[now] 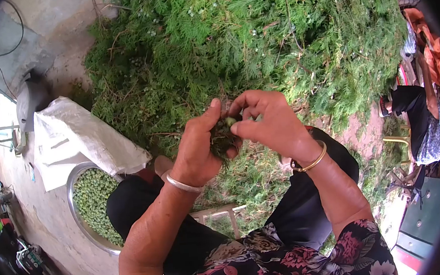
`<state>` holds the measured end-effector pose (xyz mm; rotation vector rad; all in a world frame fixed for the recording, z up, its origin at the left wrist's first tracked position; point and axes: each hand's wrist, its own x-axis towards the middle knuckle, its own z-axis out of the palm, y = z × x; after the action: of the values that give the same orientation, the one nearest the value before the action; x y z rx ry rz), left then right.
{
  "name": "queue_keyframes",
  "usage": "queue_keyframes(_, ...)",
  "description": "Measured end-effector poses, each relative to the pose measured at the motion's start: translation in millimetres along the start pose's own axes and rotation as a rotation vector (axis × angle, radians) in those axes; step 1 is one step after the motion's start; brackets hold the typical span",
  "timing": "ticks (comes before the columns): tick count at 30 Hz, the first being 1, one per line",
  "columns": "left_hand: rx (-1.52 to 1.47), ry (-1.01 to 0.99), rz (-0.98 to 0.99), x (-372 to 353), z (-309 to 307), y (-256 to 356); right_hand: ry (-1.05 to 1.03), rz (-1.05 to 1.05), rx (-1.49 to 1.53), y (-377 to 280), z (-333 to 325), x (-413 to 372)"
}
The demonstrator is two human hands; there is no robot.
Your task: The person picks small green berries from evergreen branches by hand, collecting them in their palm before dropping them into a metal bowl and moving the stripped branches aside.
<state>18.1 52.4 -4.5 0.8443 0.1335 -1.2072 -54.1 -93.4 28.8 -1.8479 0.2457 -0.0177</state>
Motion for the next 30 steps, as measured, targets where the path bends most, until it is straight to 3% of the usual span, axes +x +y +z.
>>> queue_keyframes(2,-0.035,0.011,0.016,-4.0,4.4,3.0,0.071,0.164,0.097,-9.0,-3.7,1.1)
queue_keyframes(8,-0.008,-0.008,0.059,-8.4,5.8,5.0,0.103,0.263,0.452,-7.0,-6.3,1.1)
queue_keyframes(11,0.011,-0.029,0.063,-7.7,2.1,4.4,0.086,0.181,0.206,-10.5,-4.8,1.2)
queue_keyframes(18,0.203,0.032,0.092,-8.8,4.3,7.8,0.009,0.167,0.072,-10.5,-15.2,2.6)
queue_keyframes(20,0.213,0.02,0.096,-8.9,4.5,6.8,0.015,0.025,-0.023,-2.2,-12.6,3.4)
queue_keyframes(24,0.249,0.025,0.098,-8.9,6.8,5.2,-0.028,0.131,-0.044,-13.1,-12.7,2.6)
queue_keyframes(26,0.25,0.014,0.084,-9.9,7.9,5.7,-0.06,0.271,0.143,-11.1,-12.7,2.2)
queue_keyframes(30,0.141,0.004,0.033,-8.4,5.5,6.7,-0.039,0.277,0.266,-3.5,-10.7,1.6)
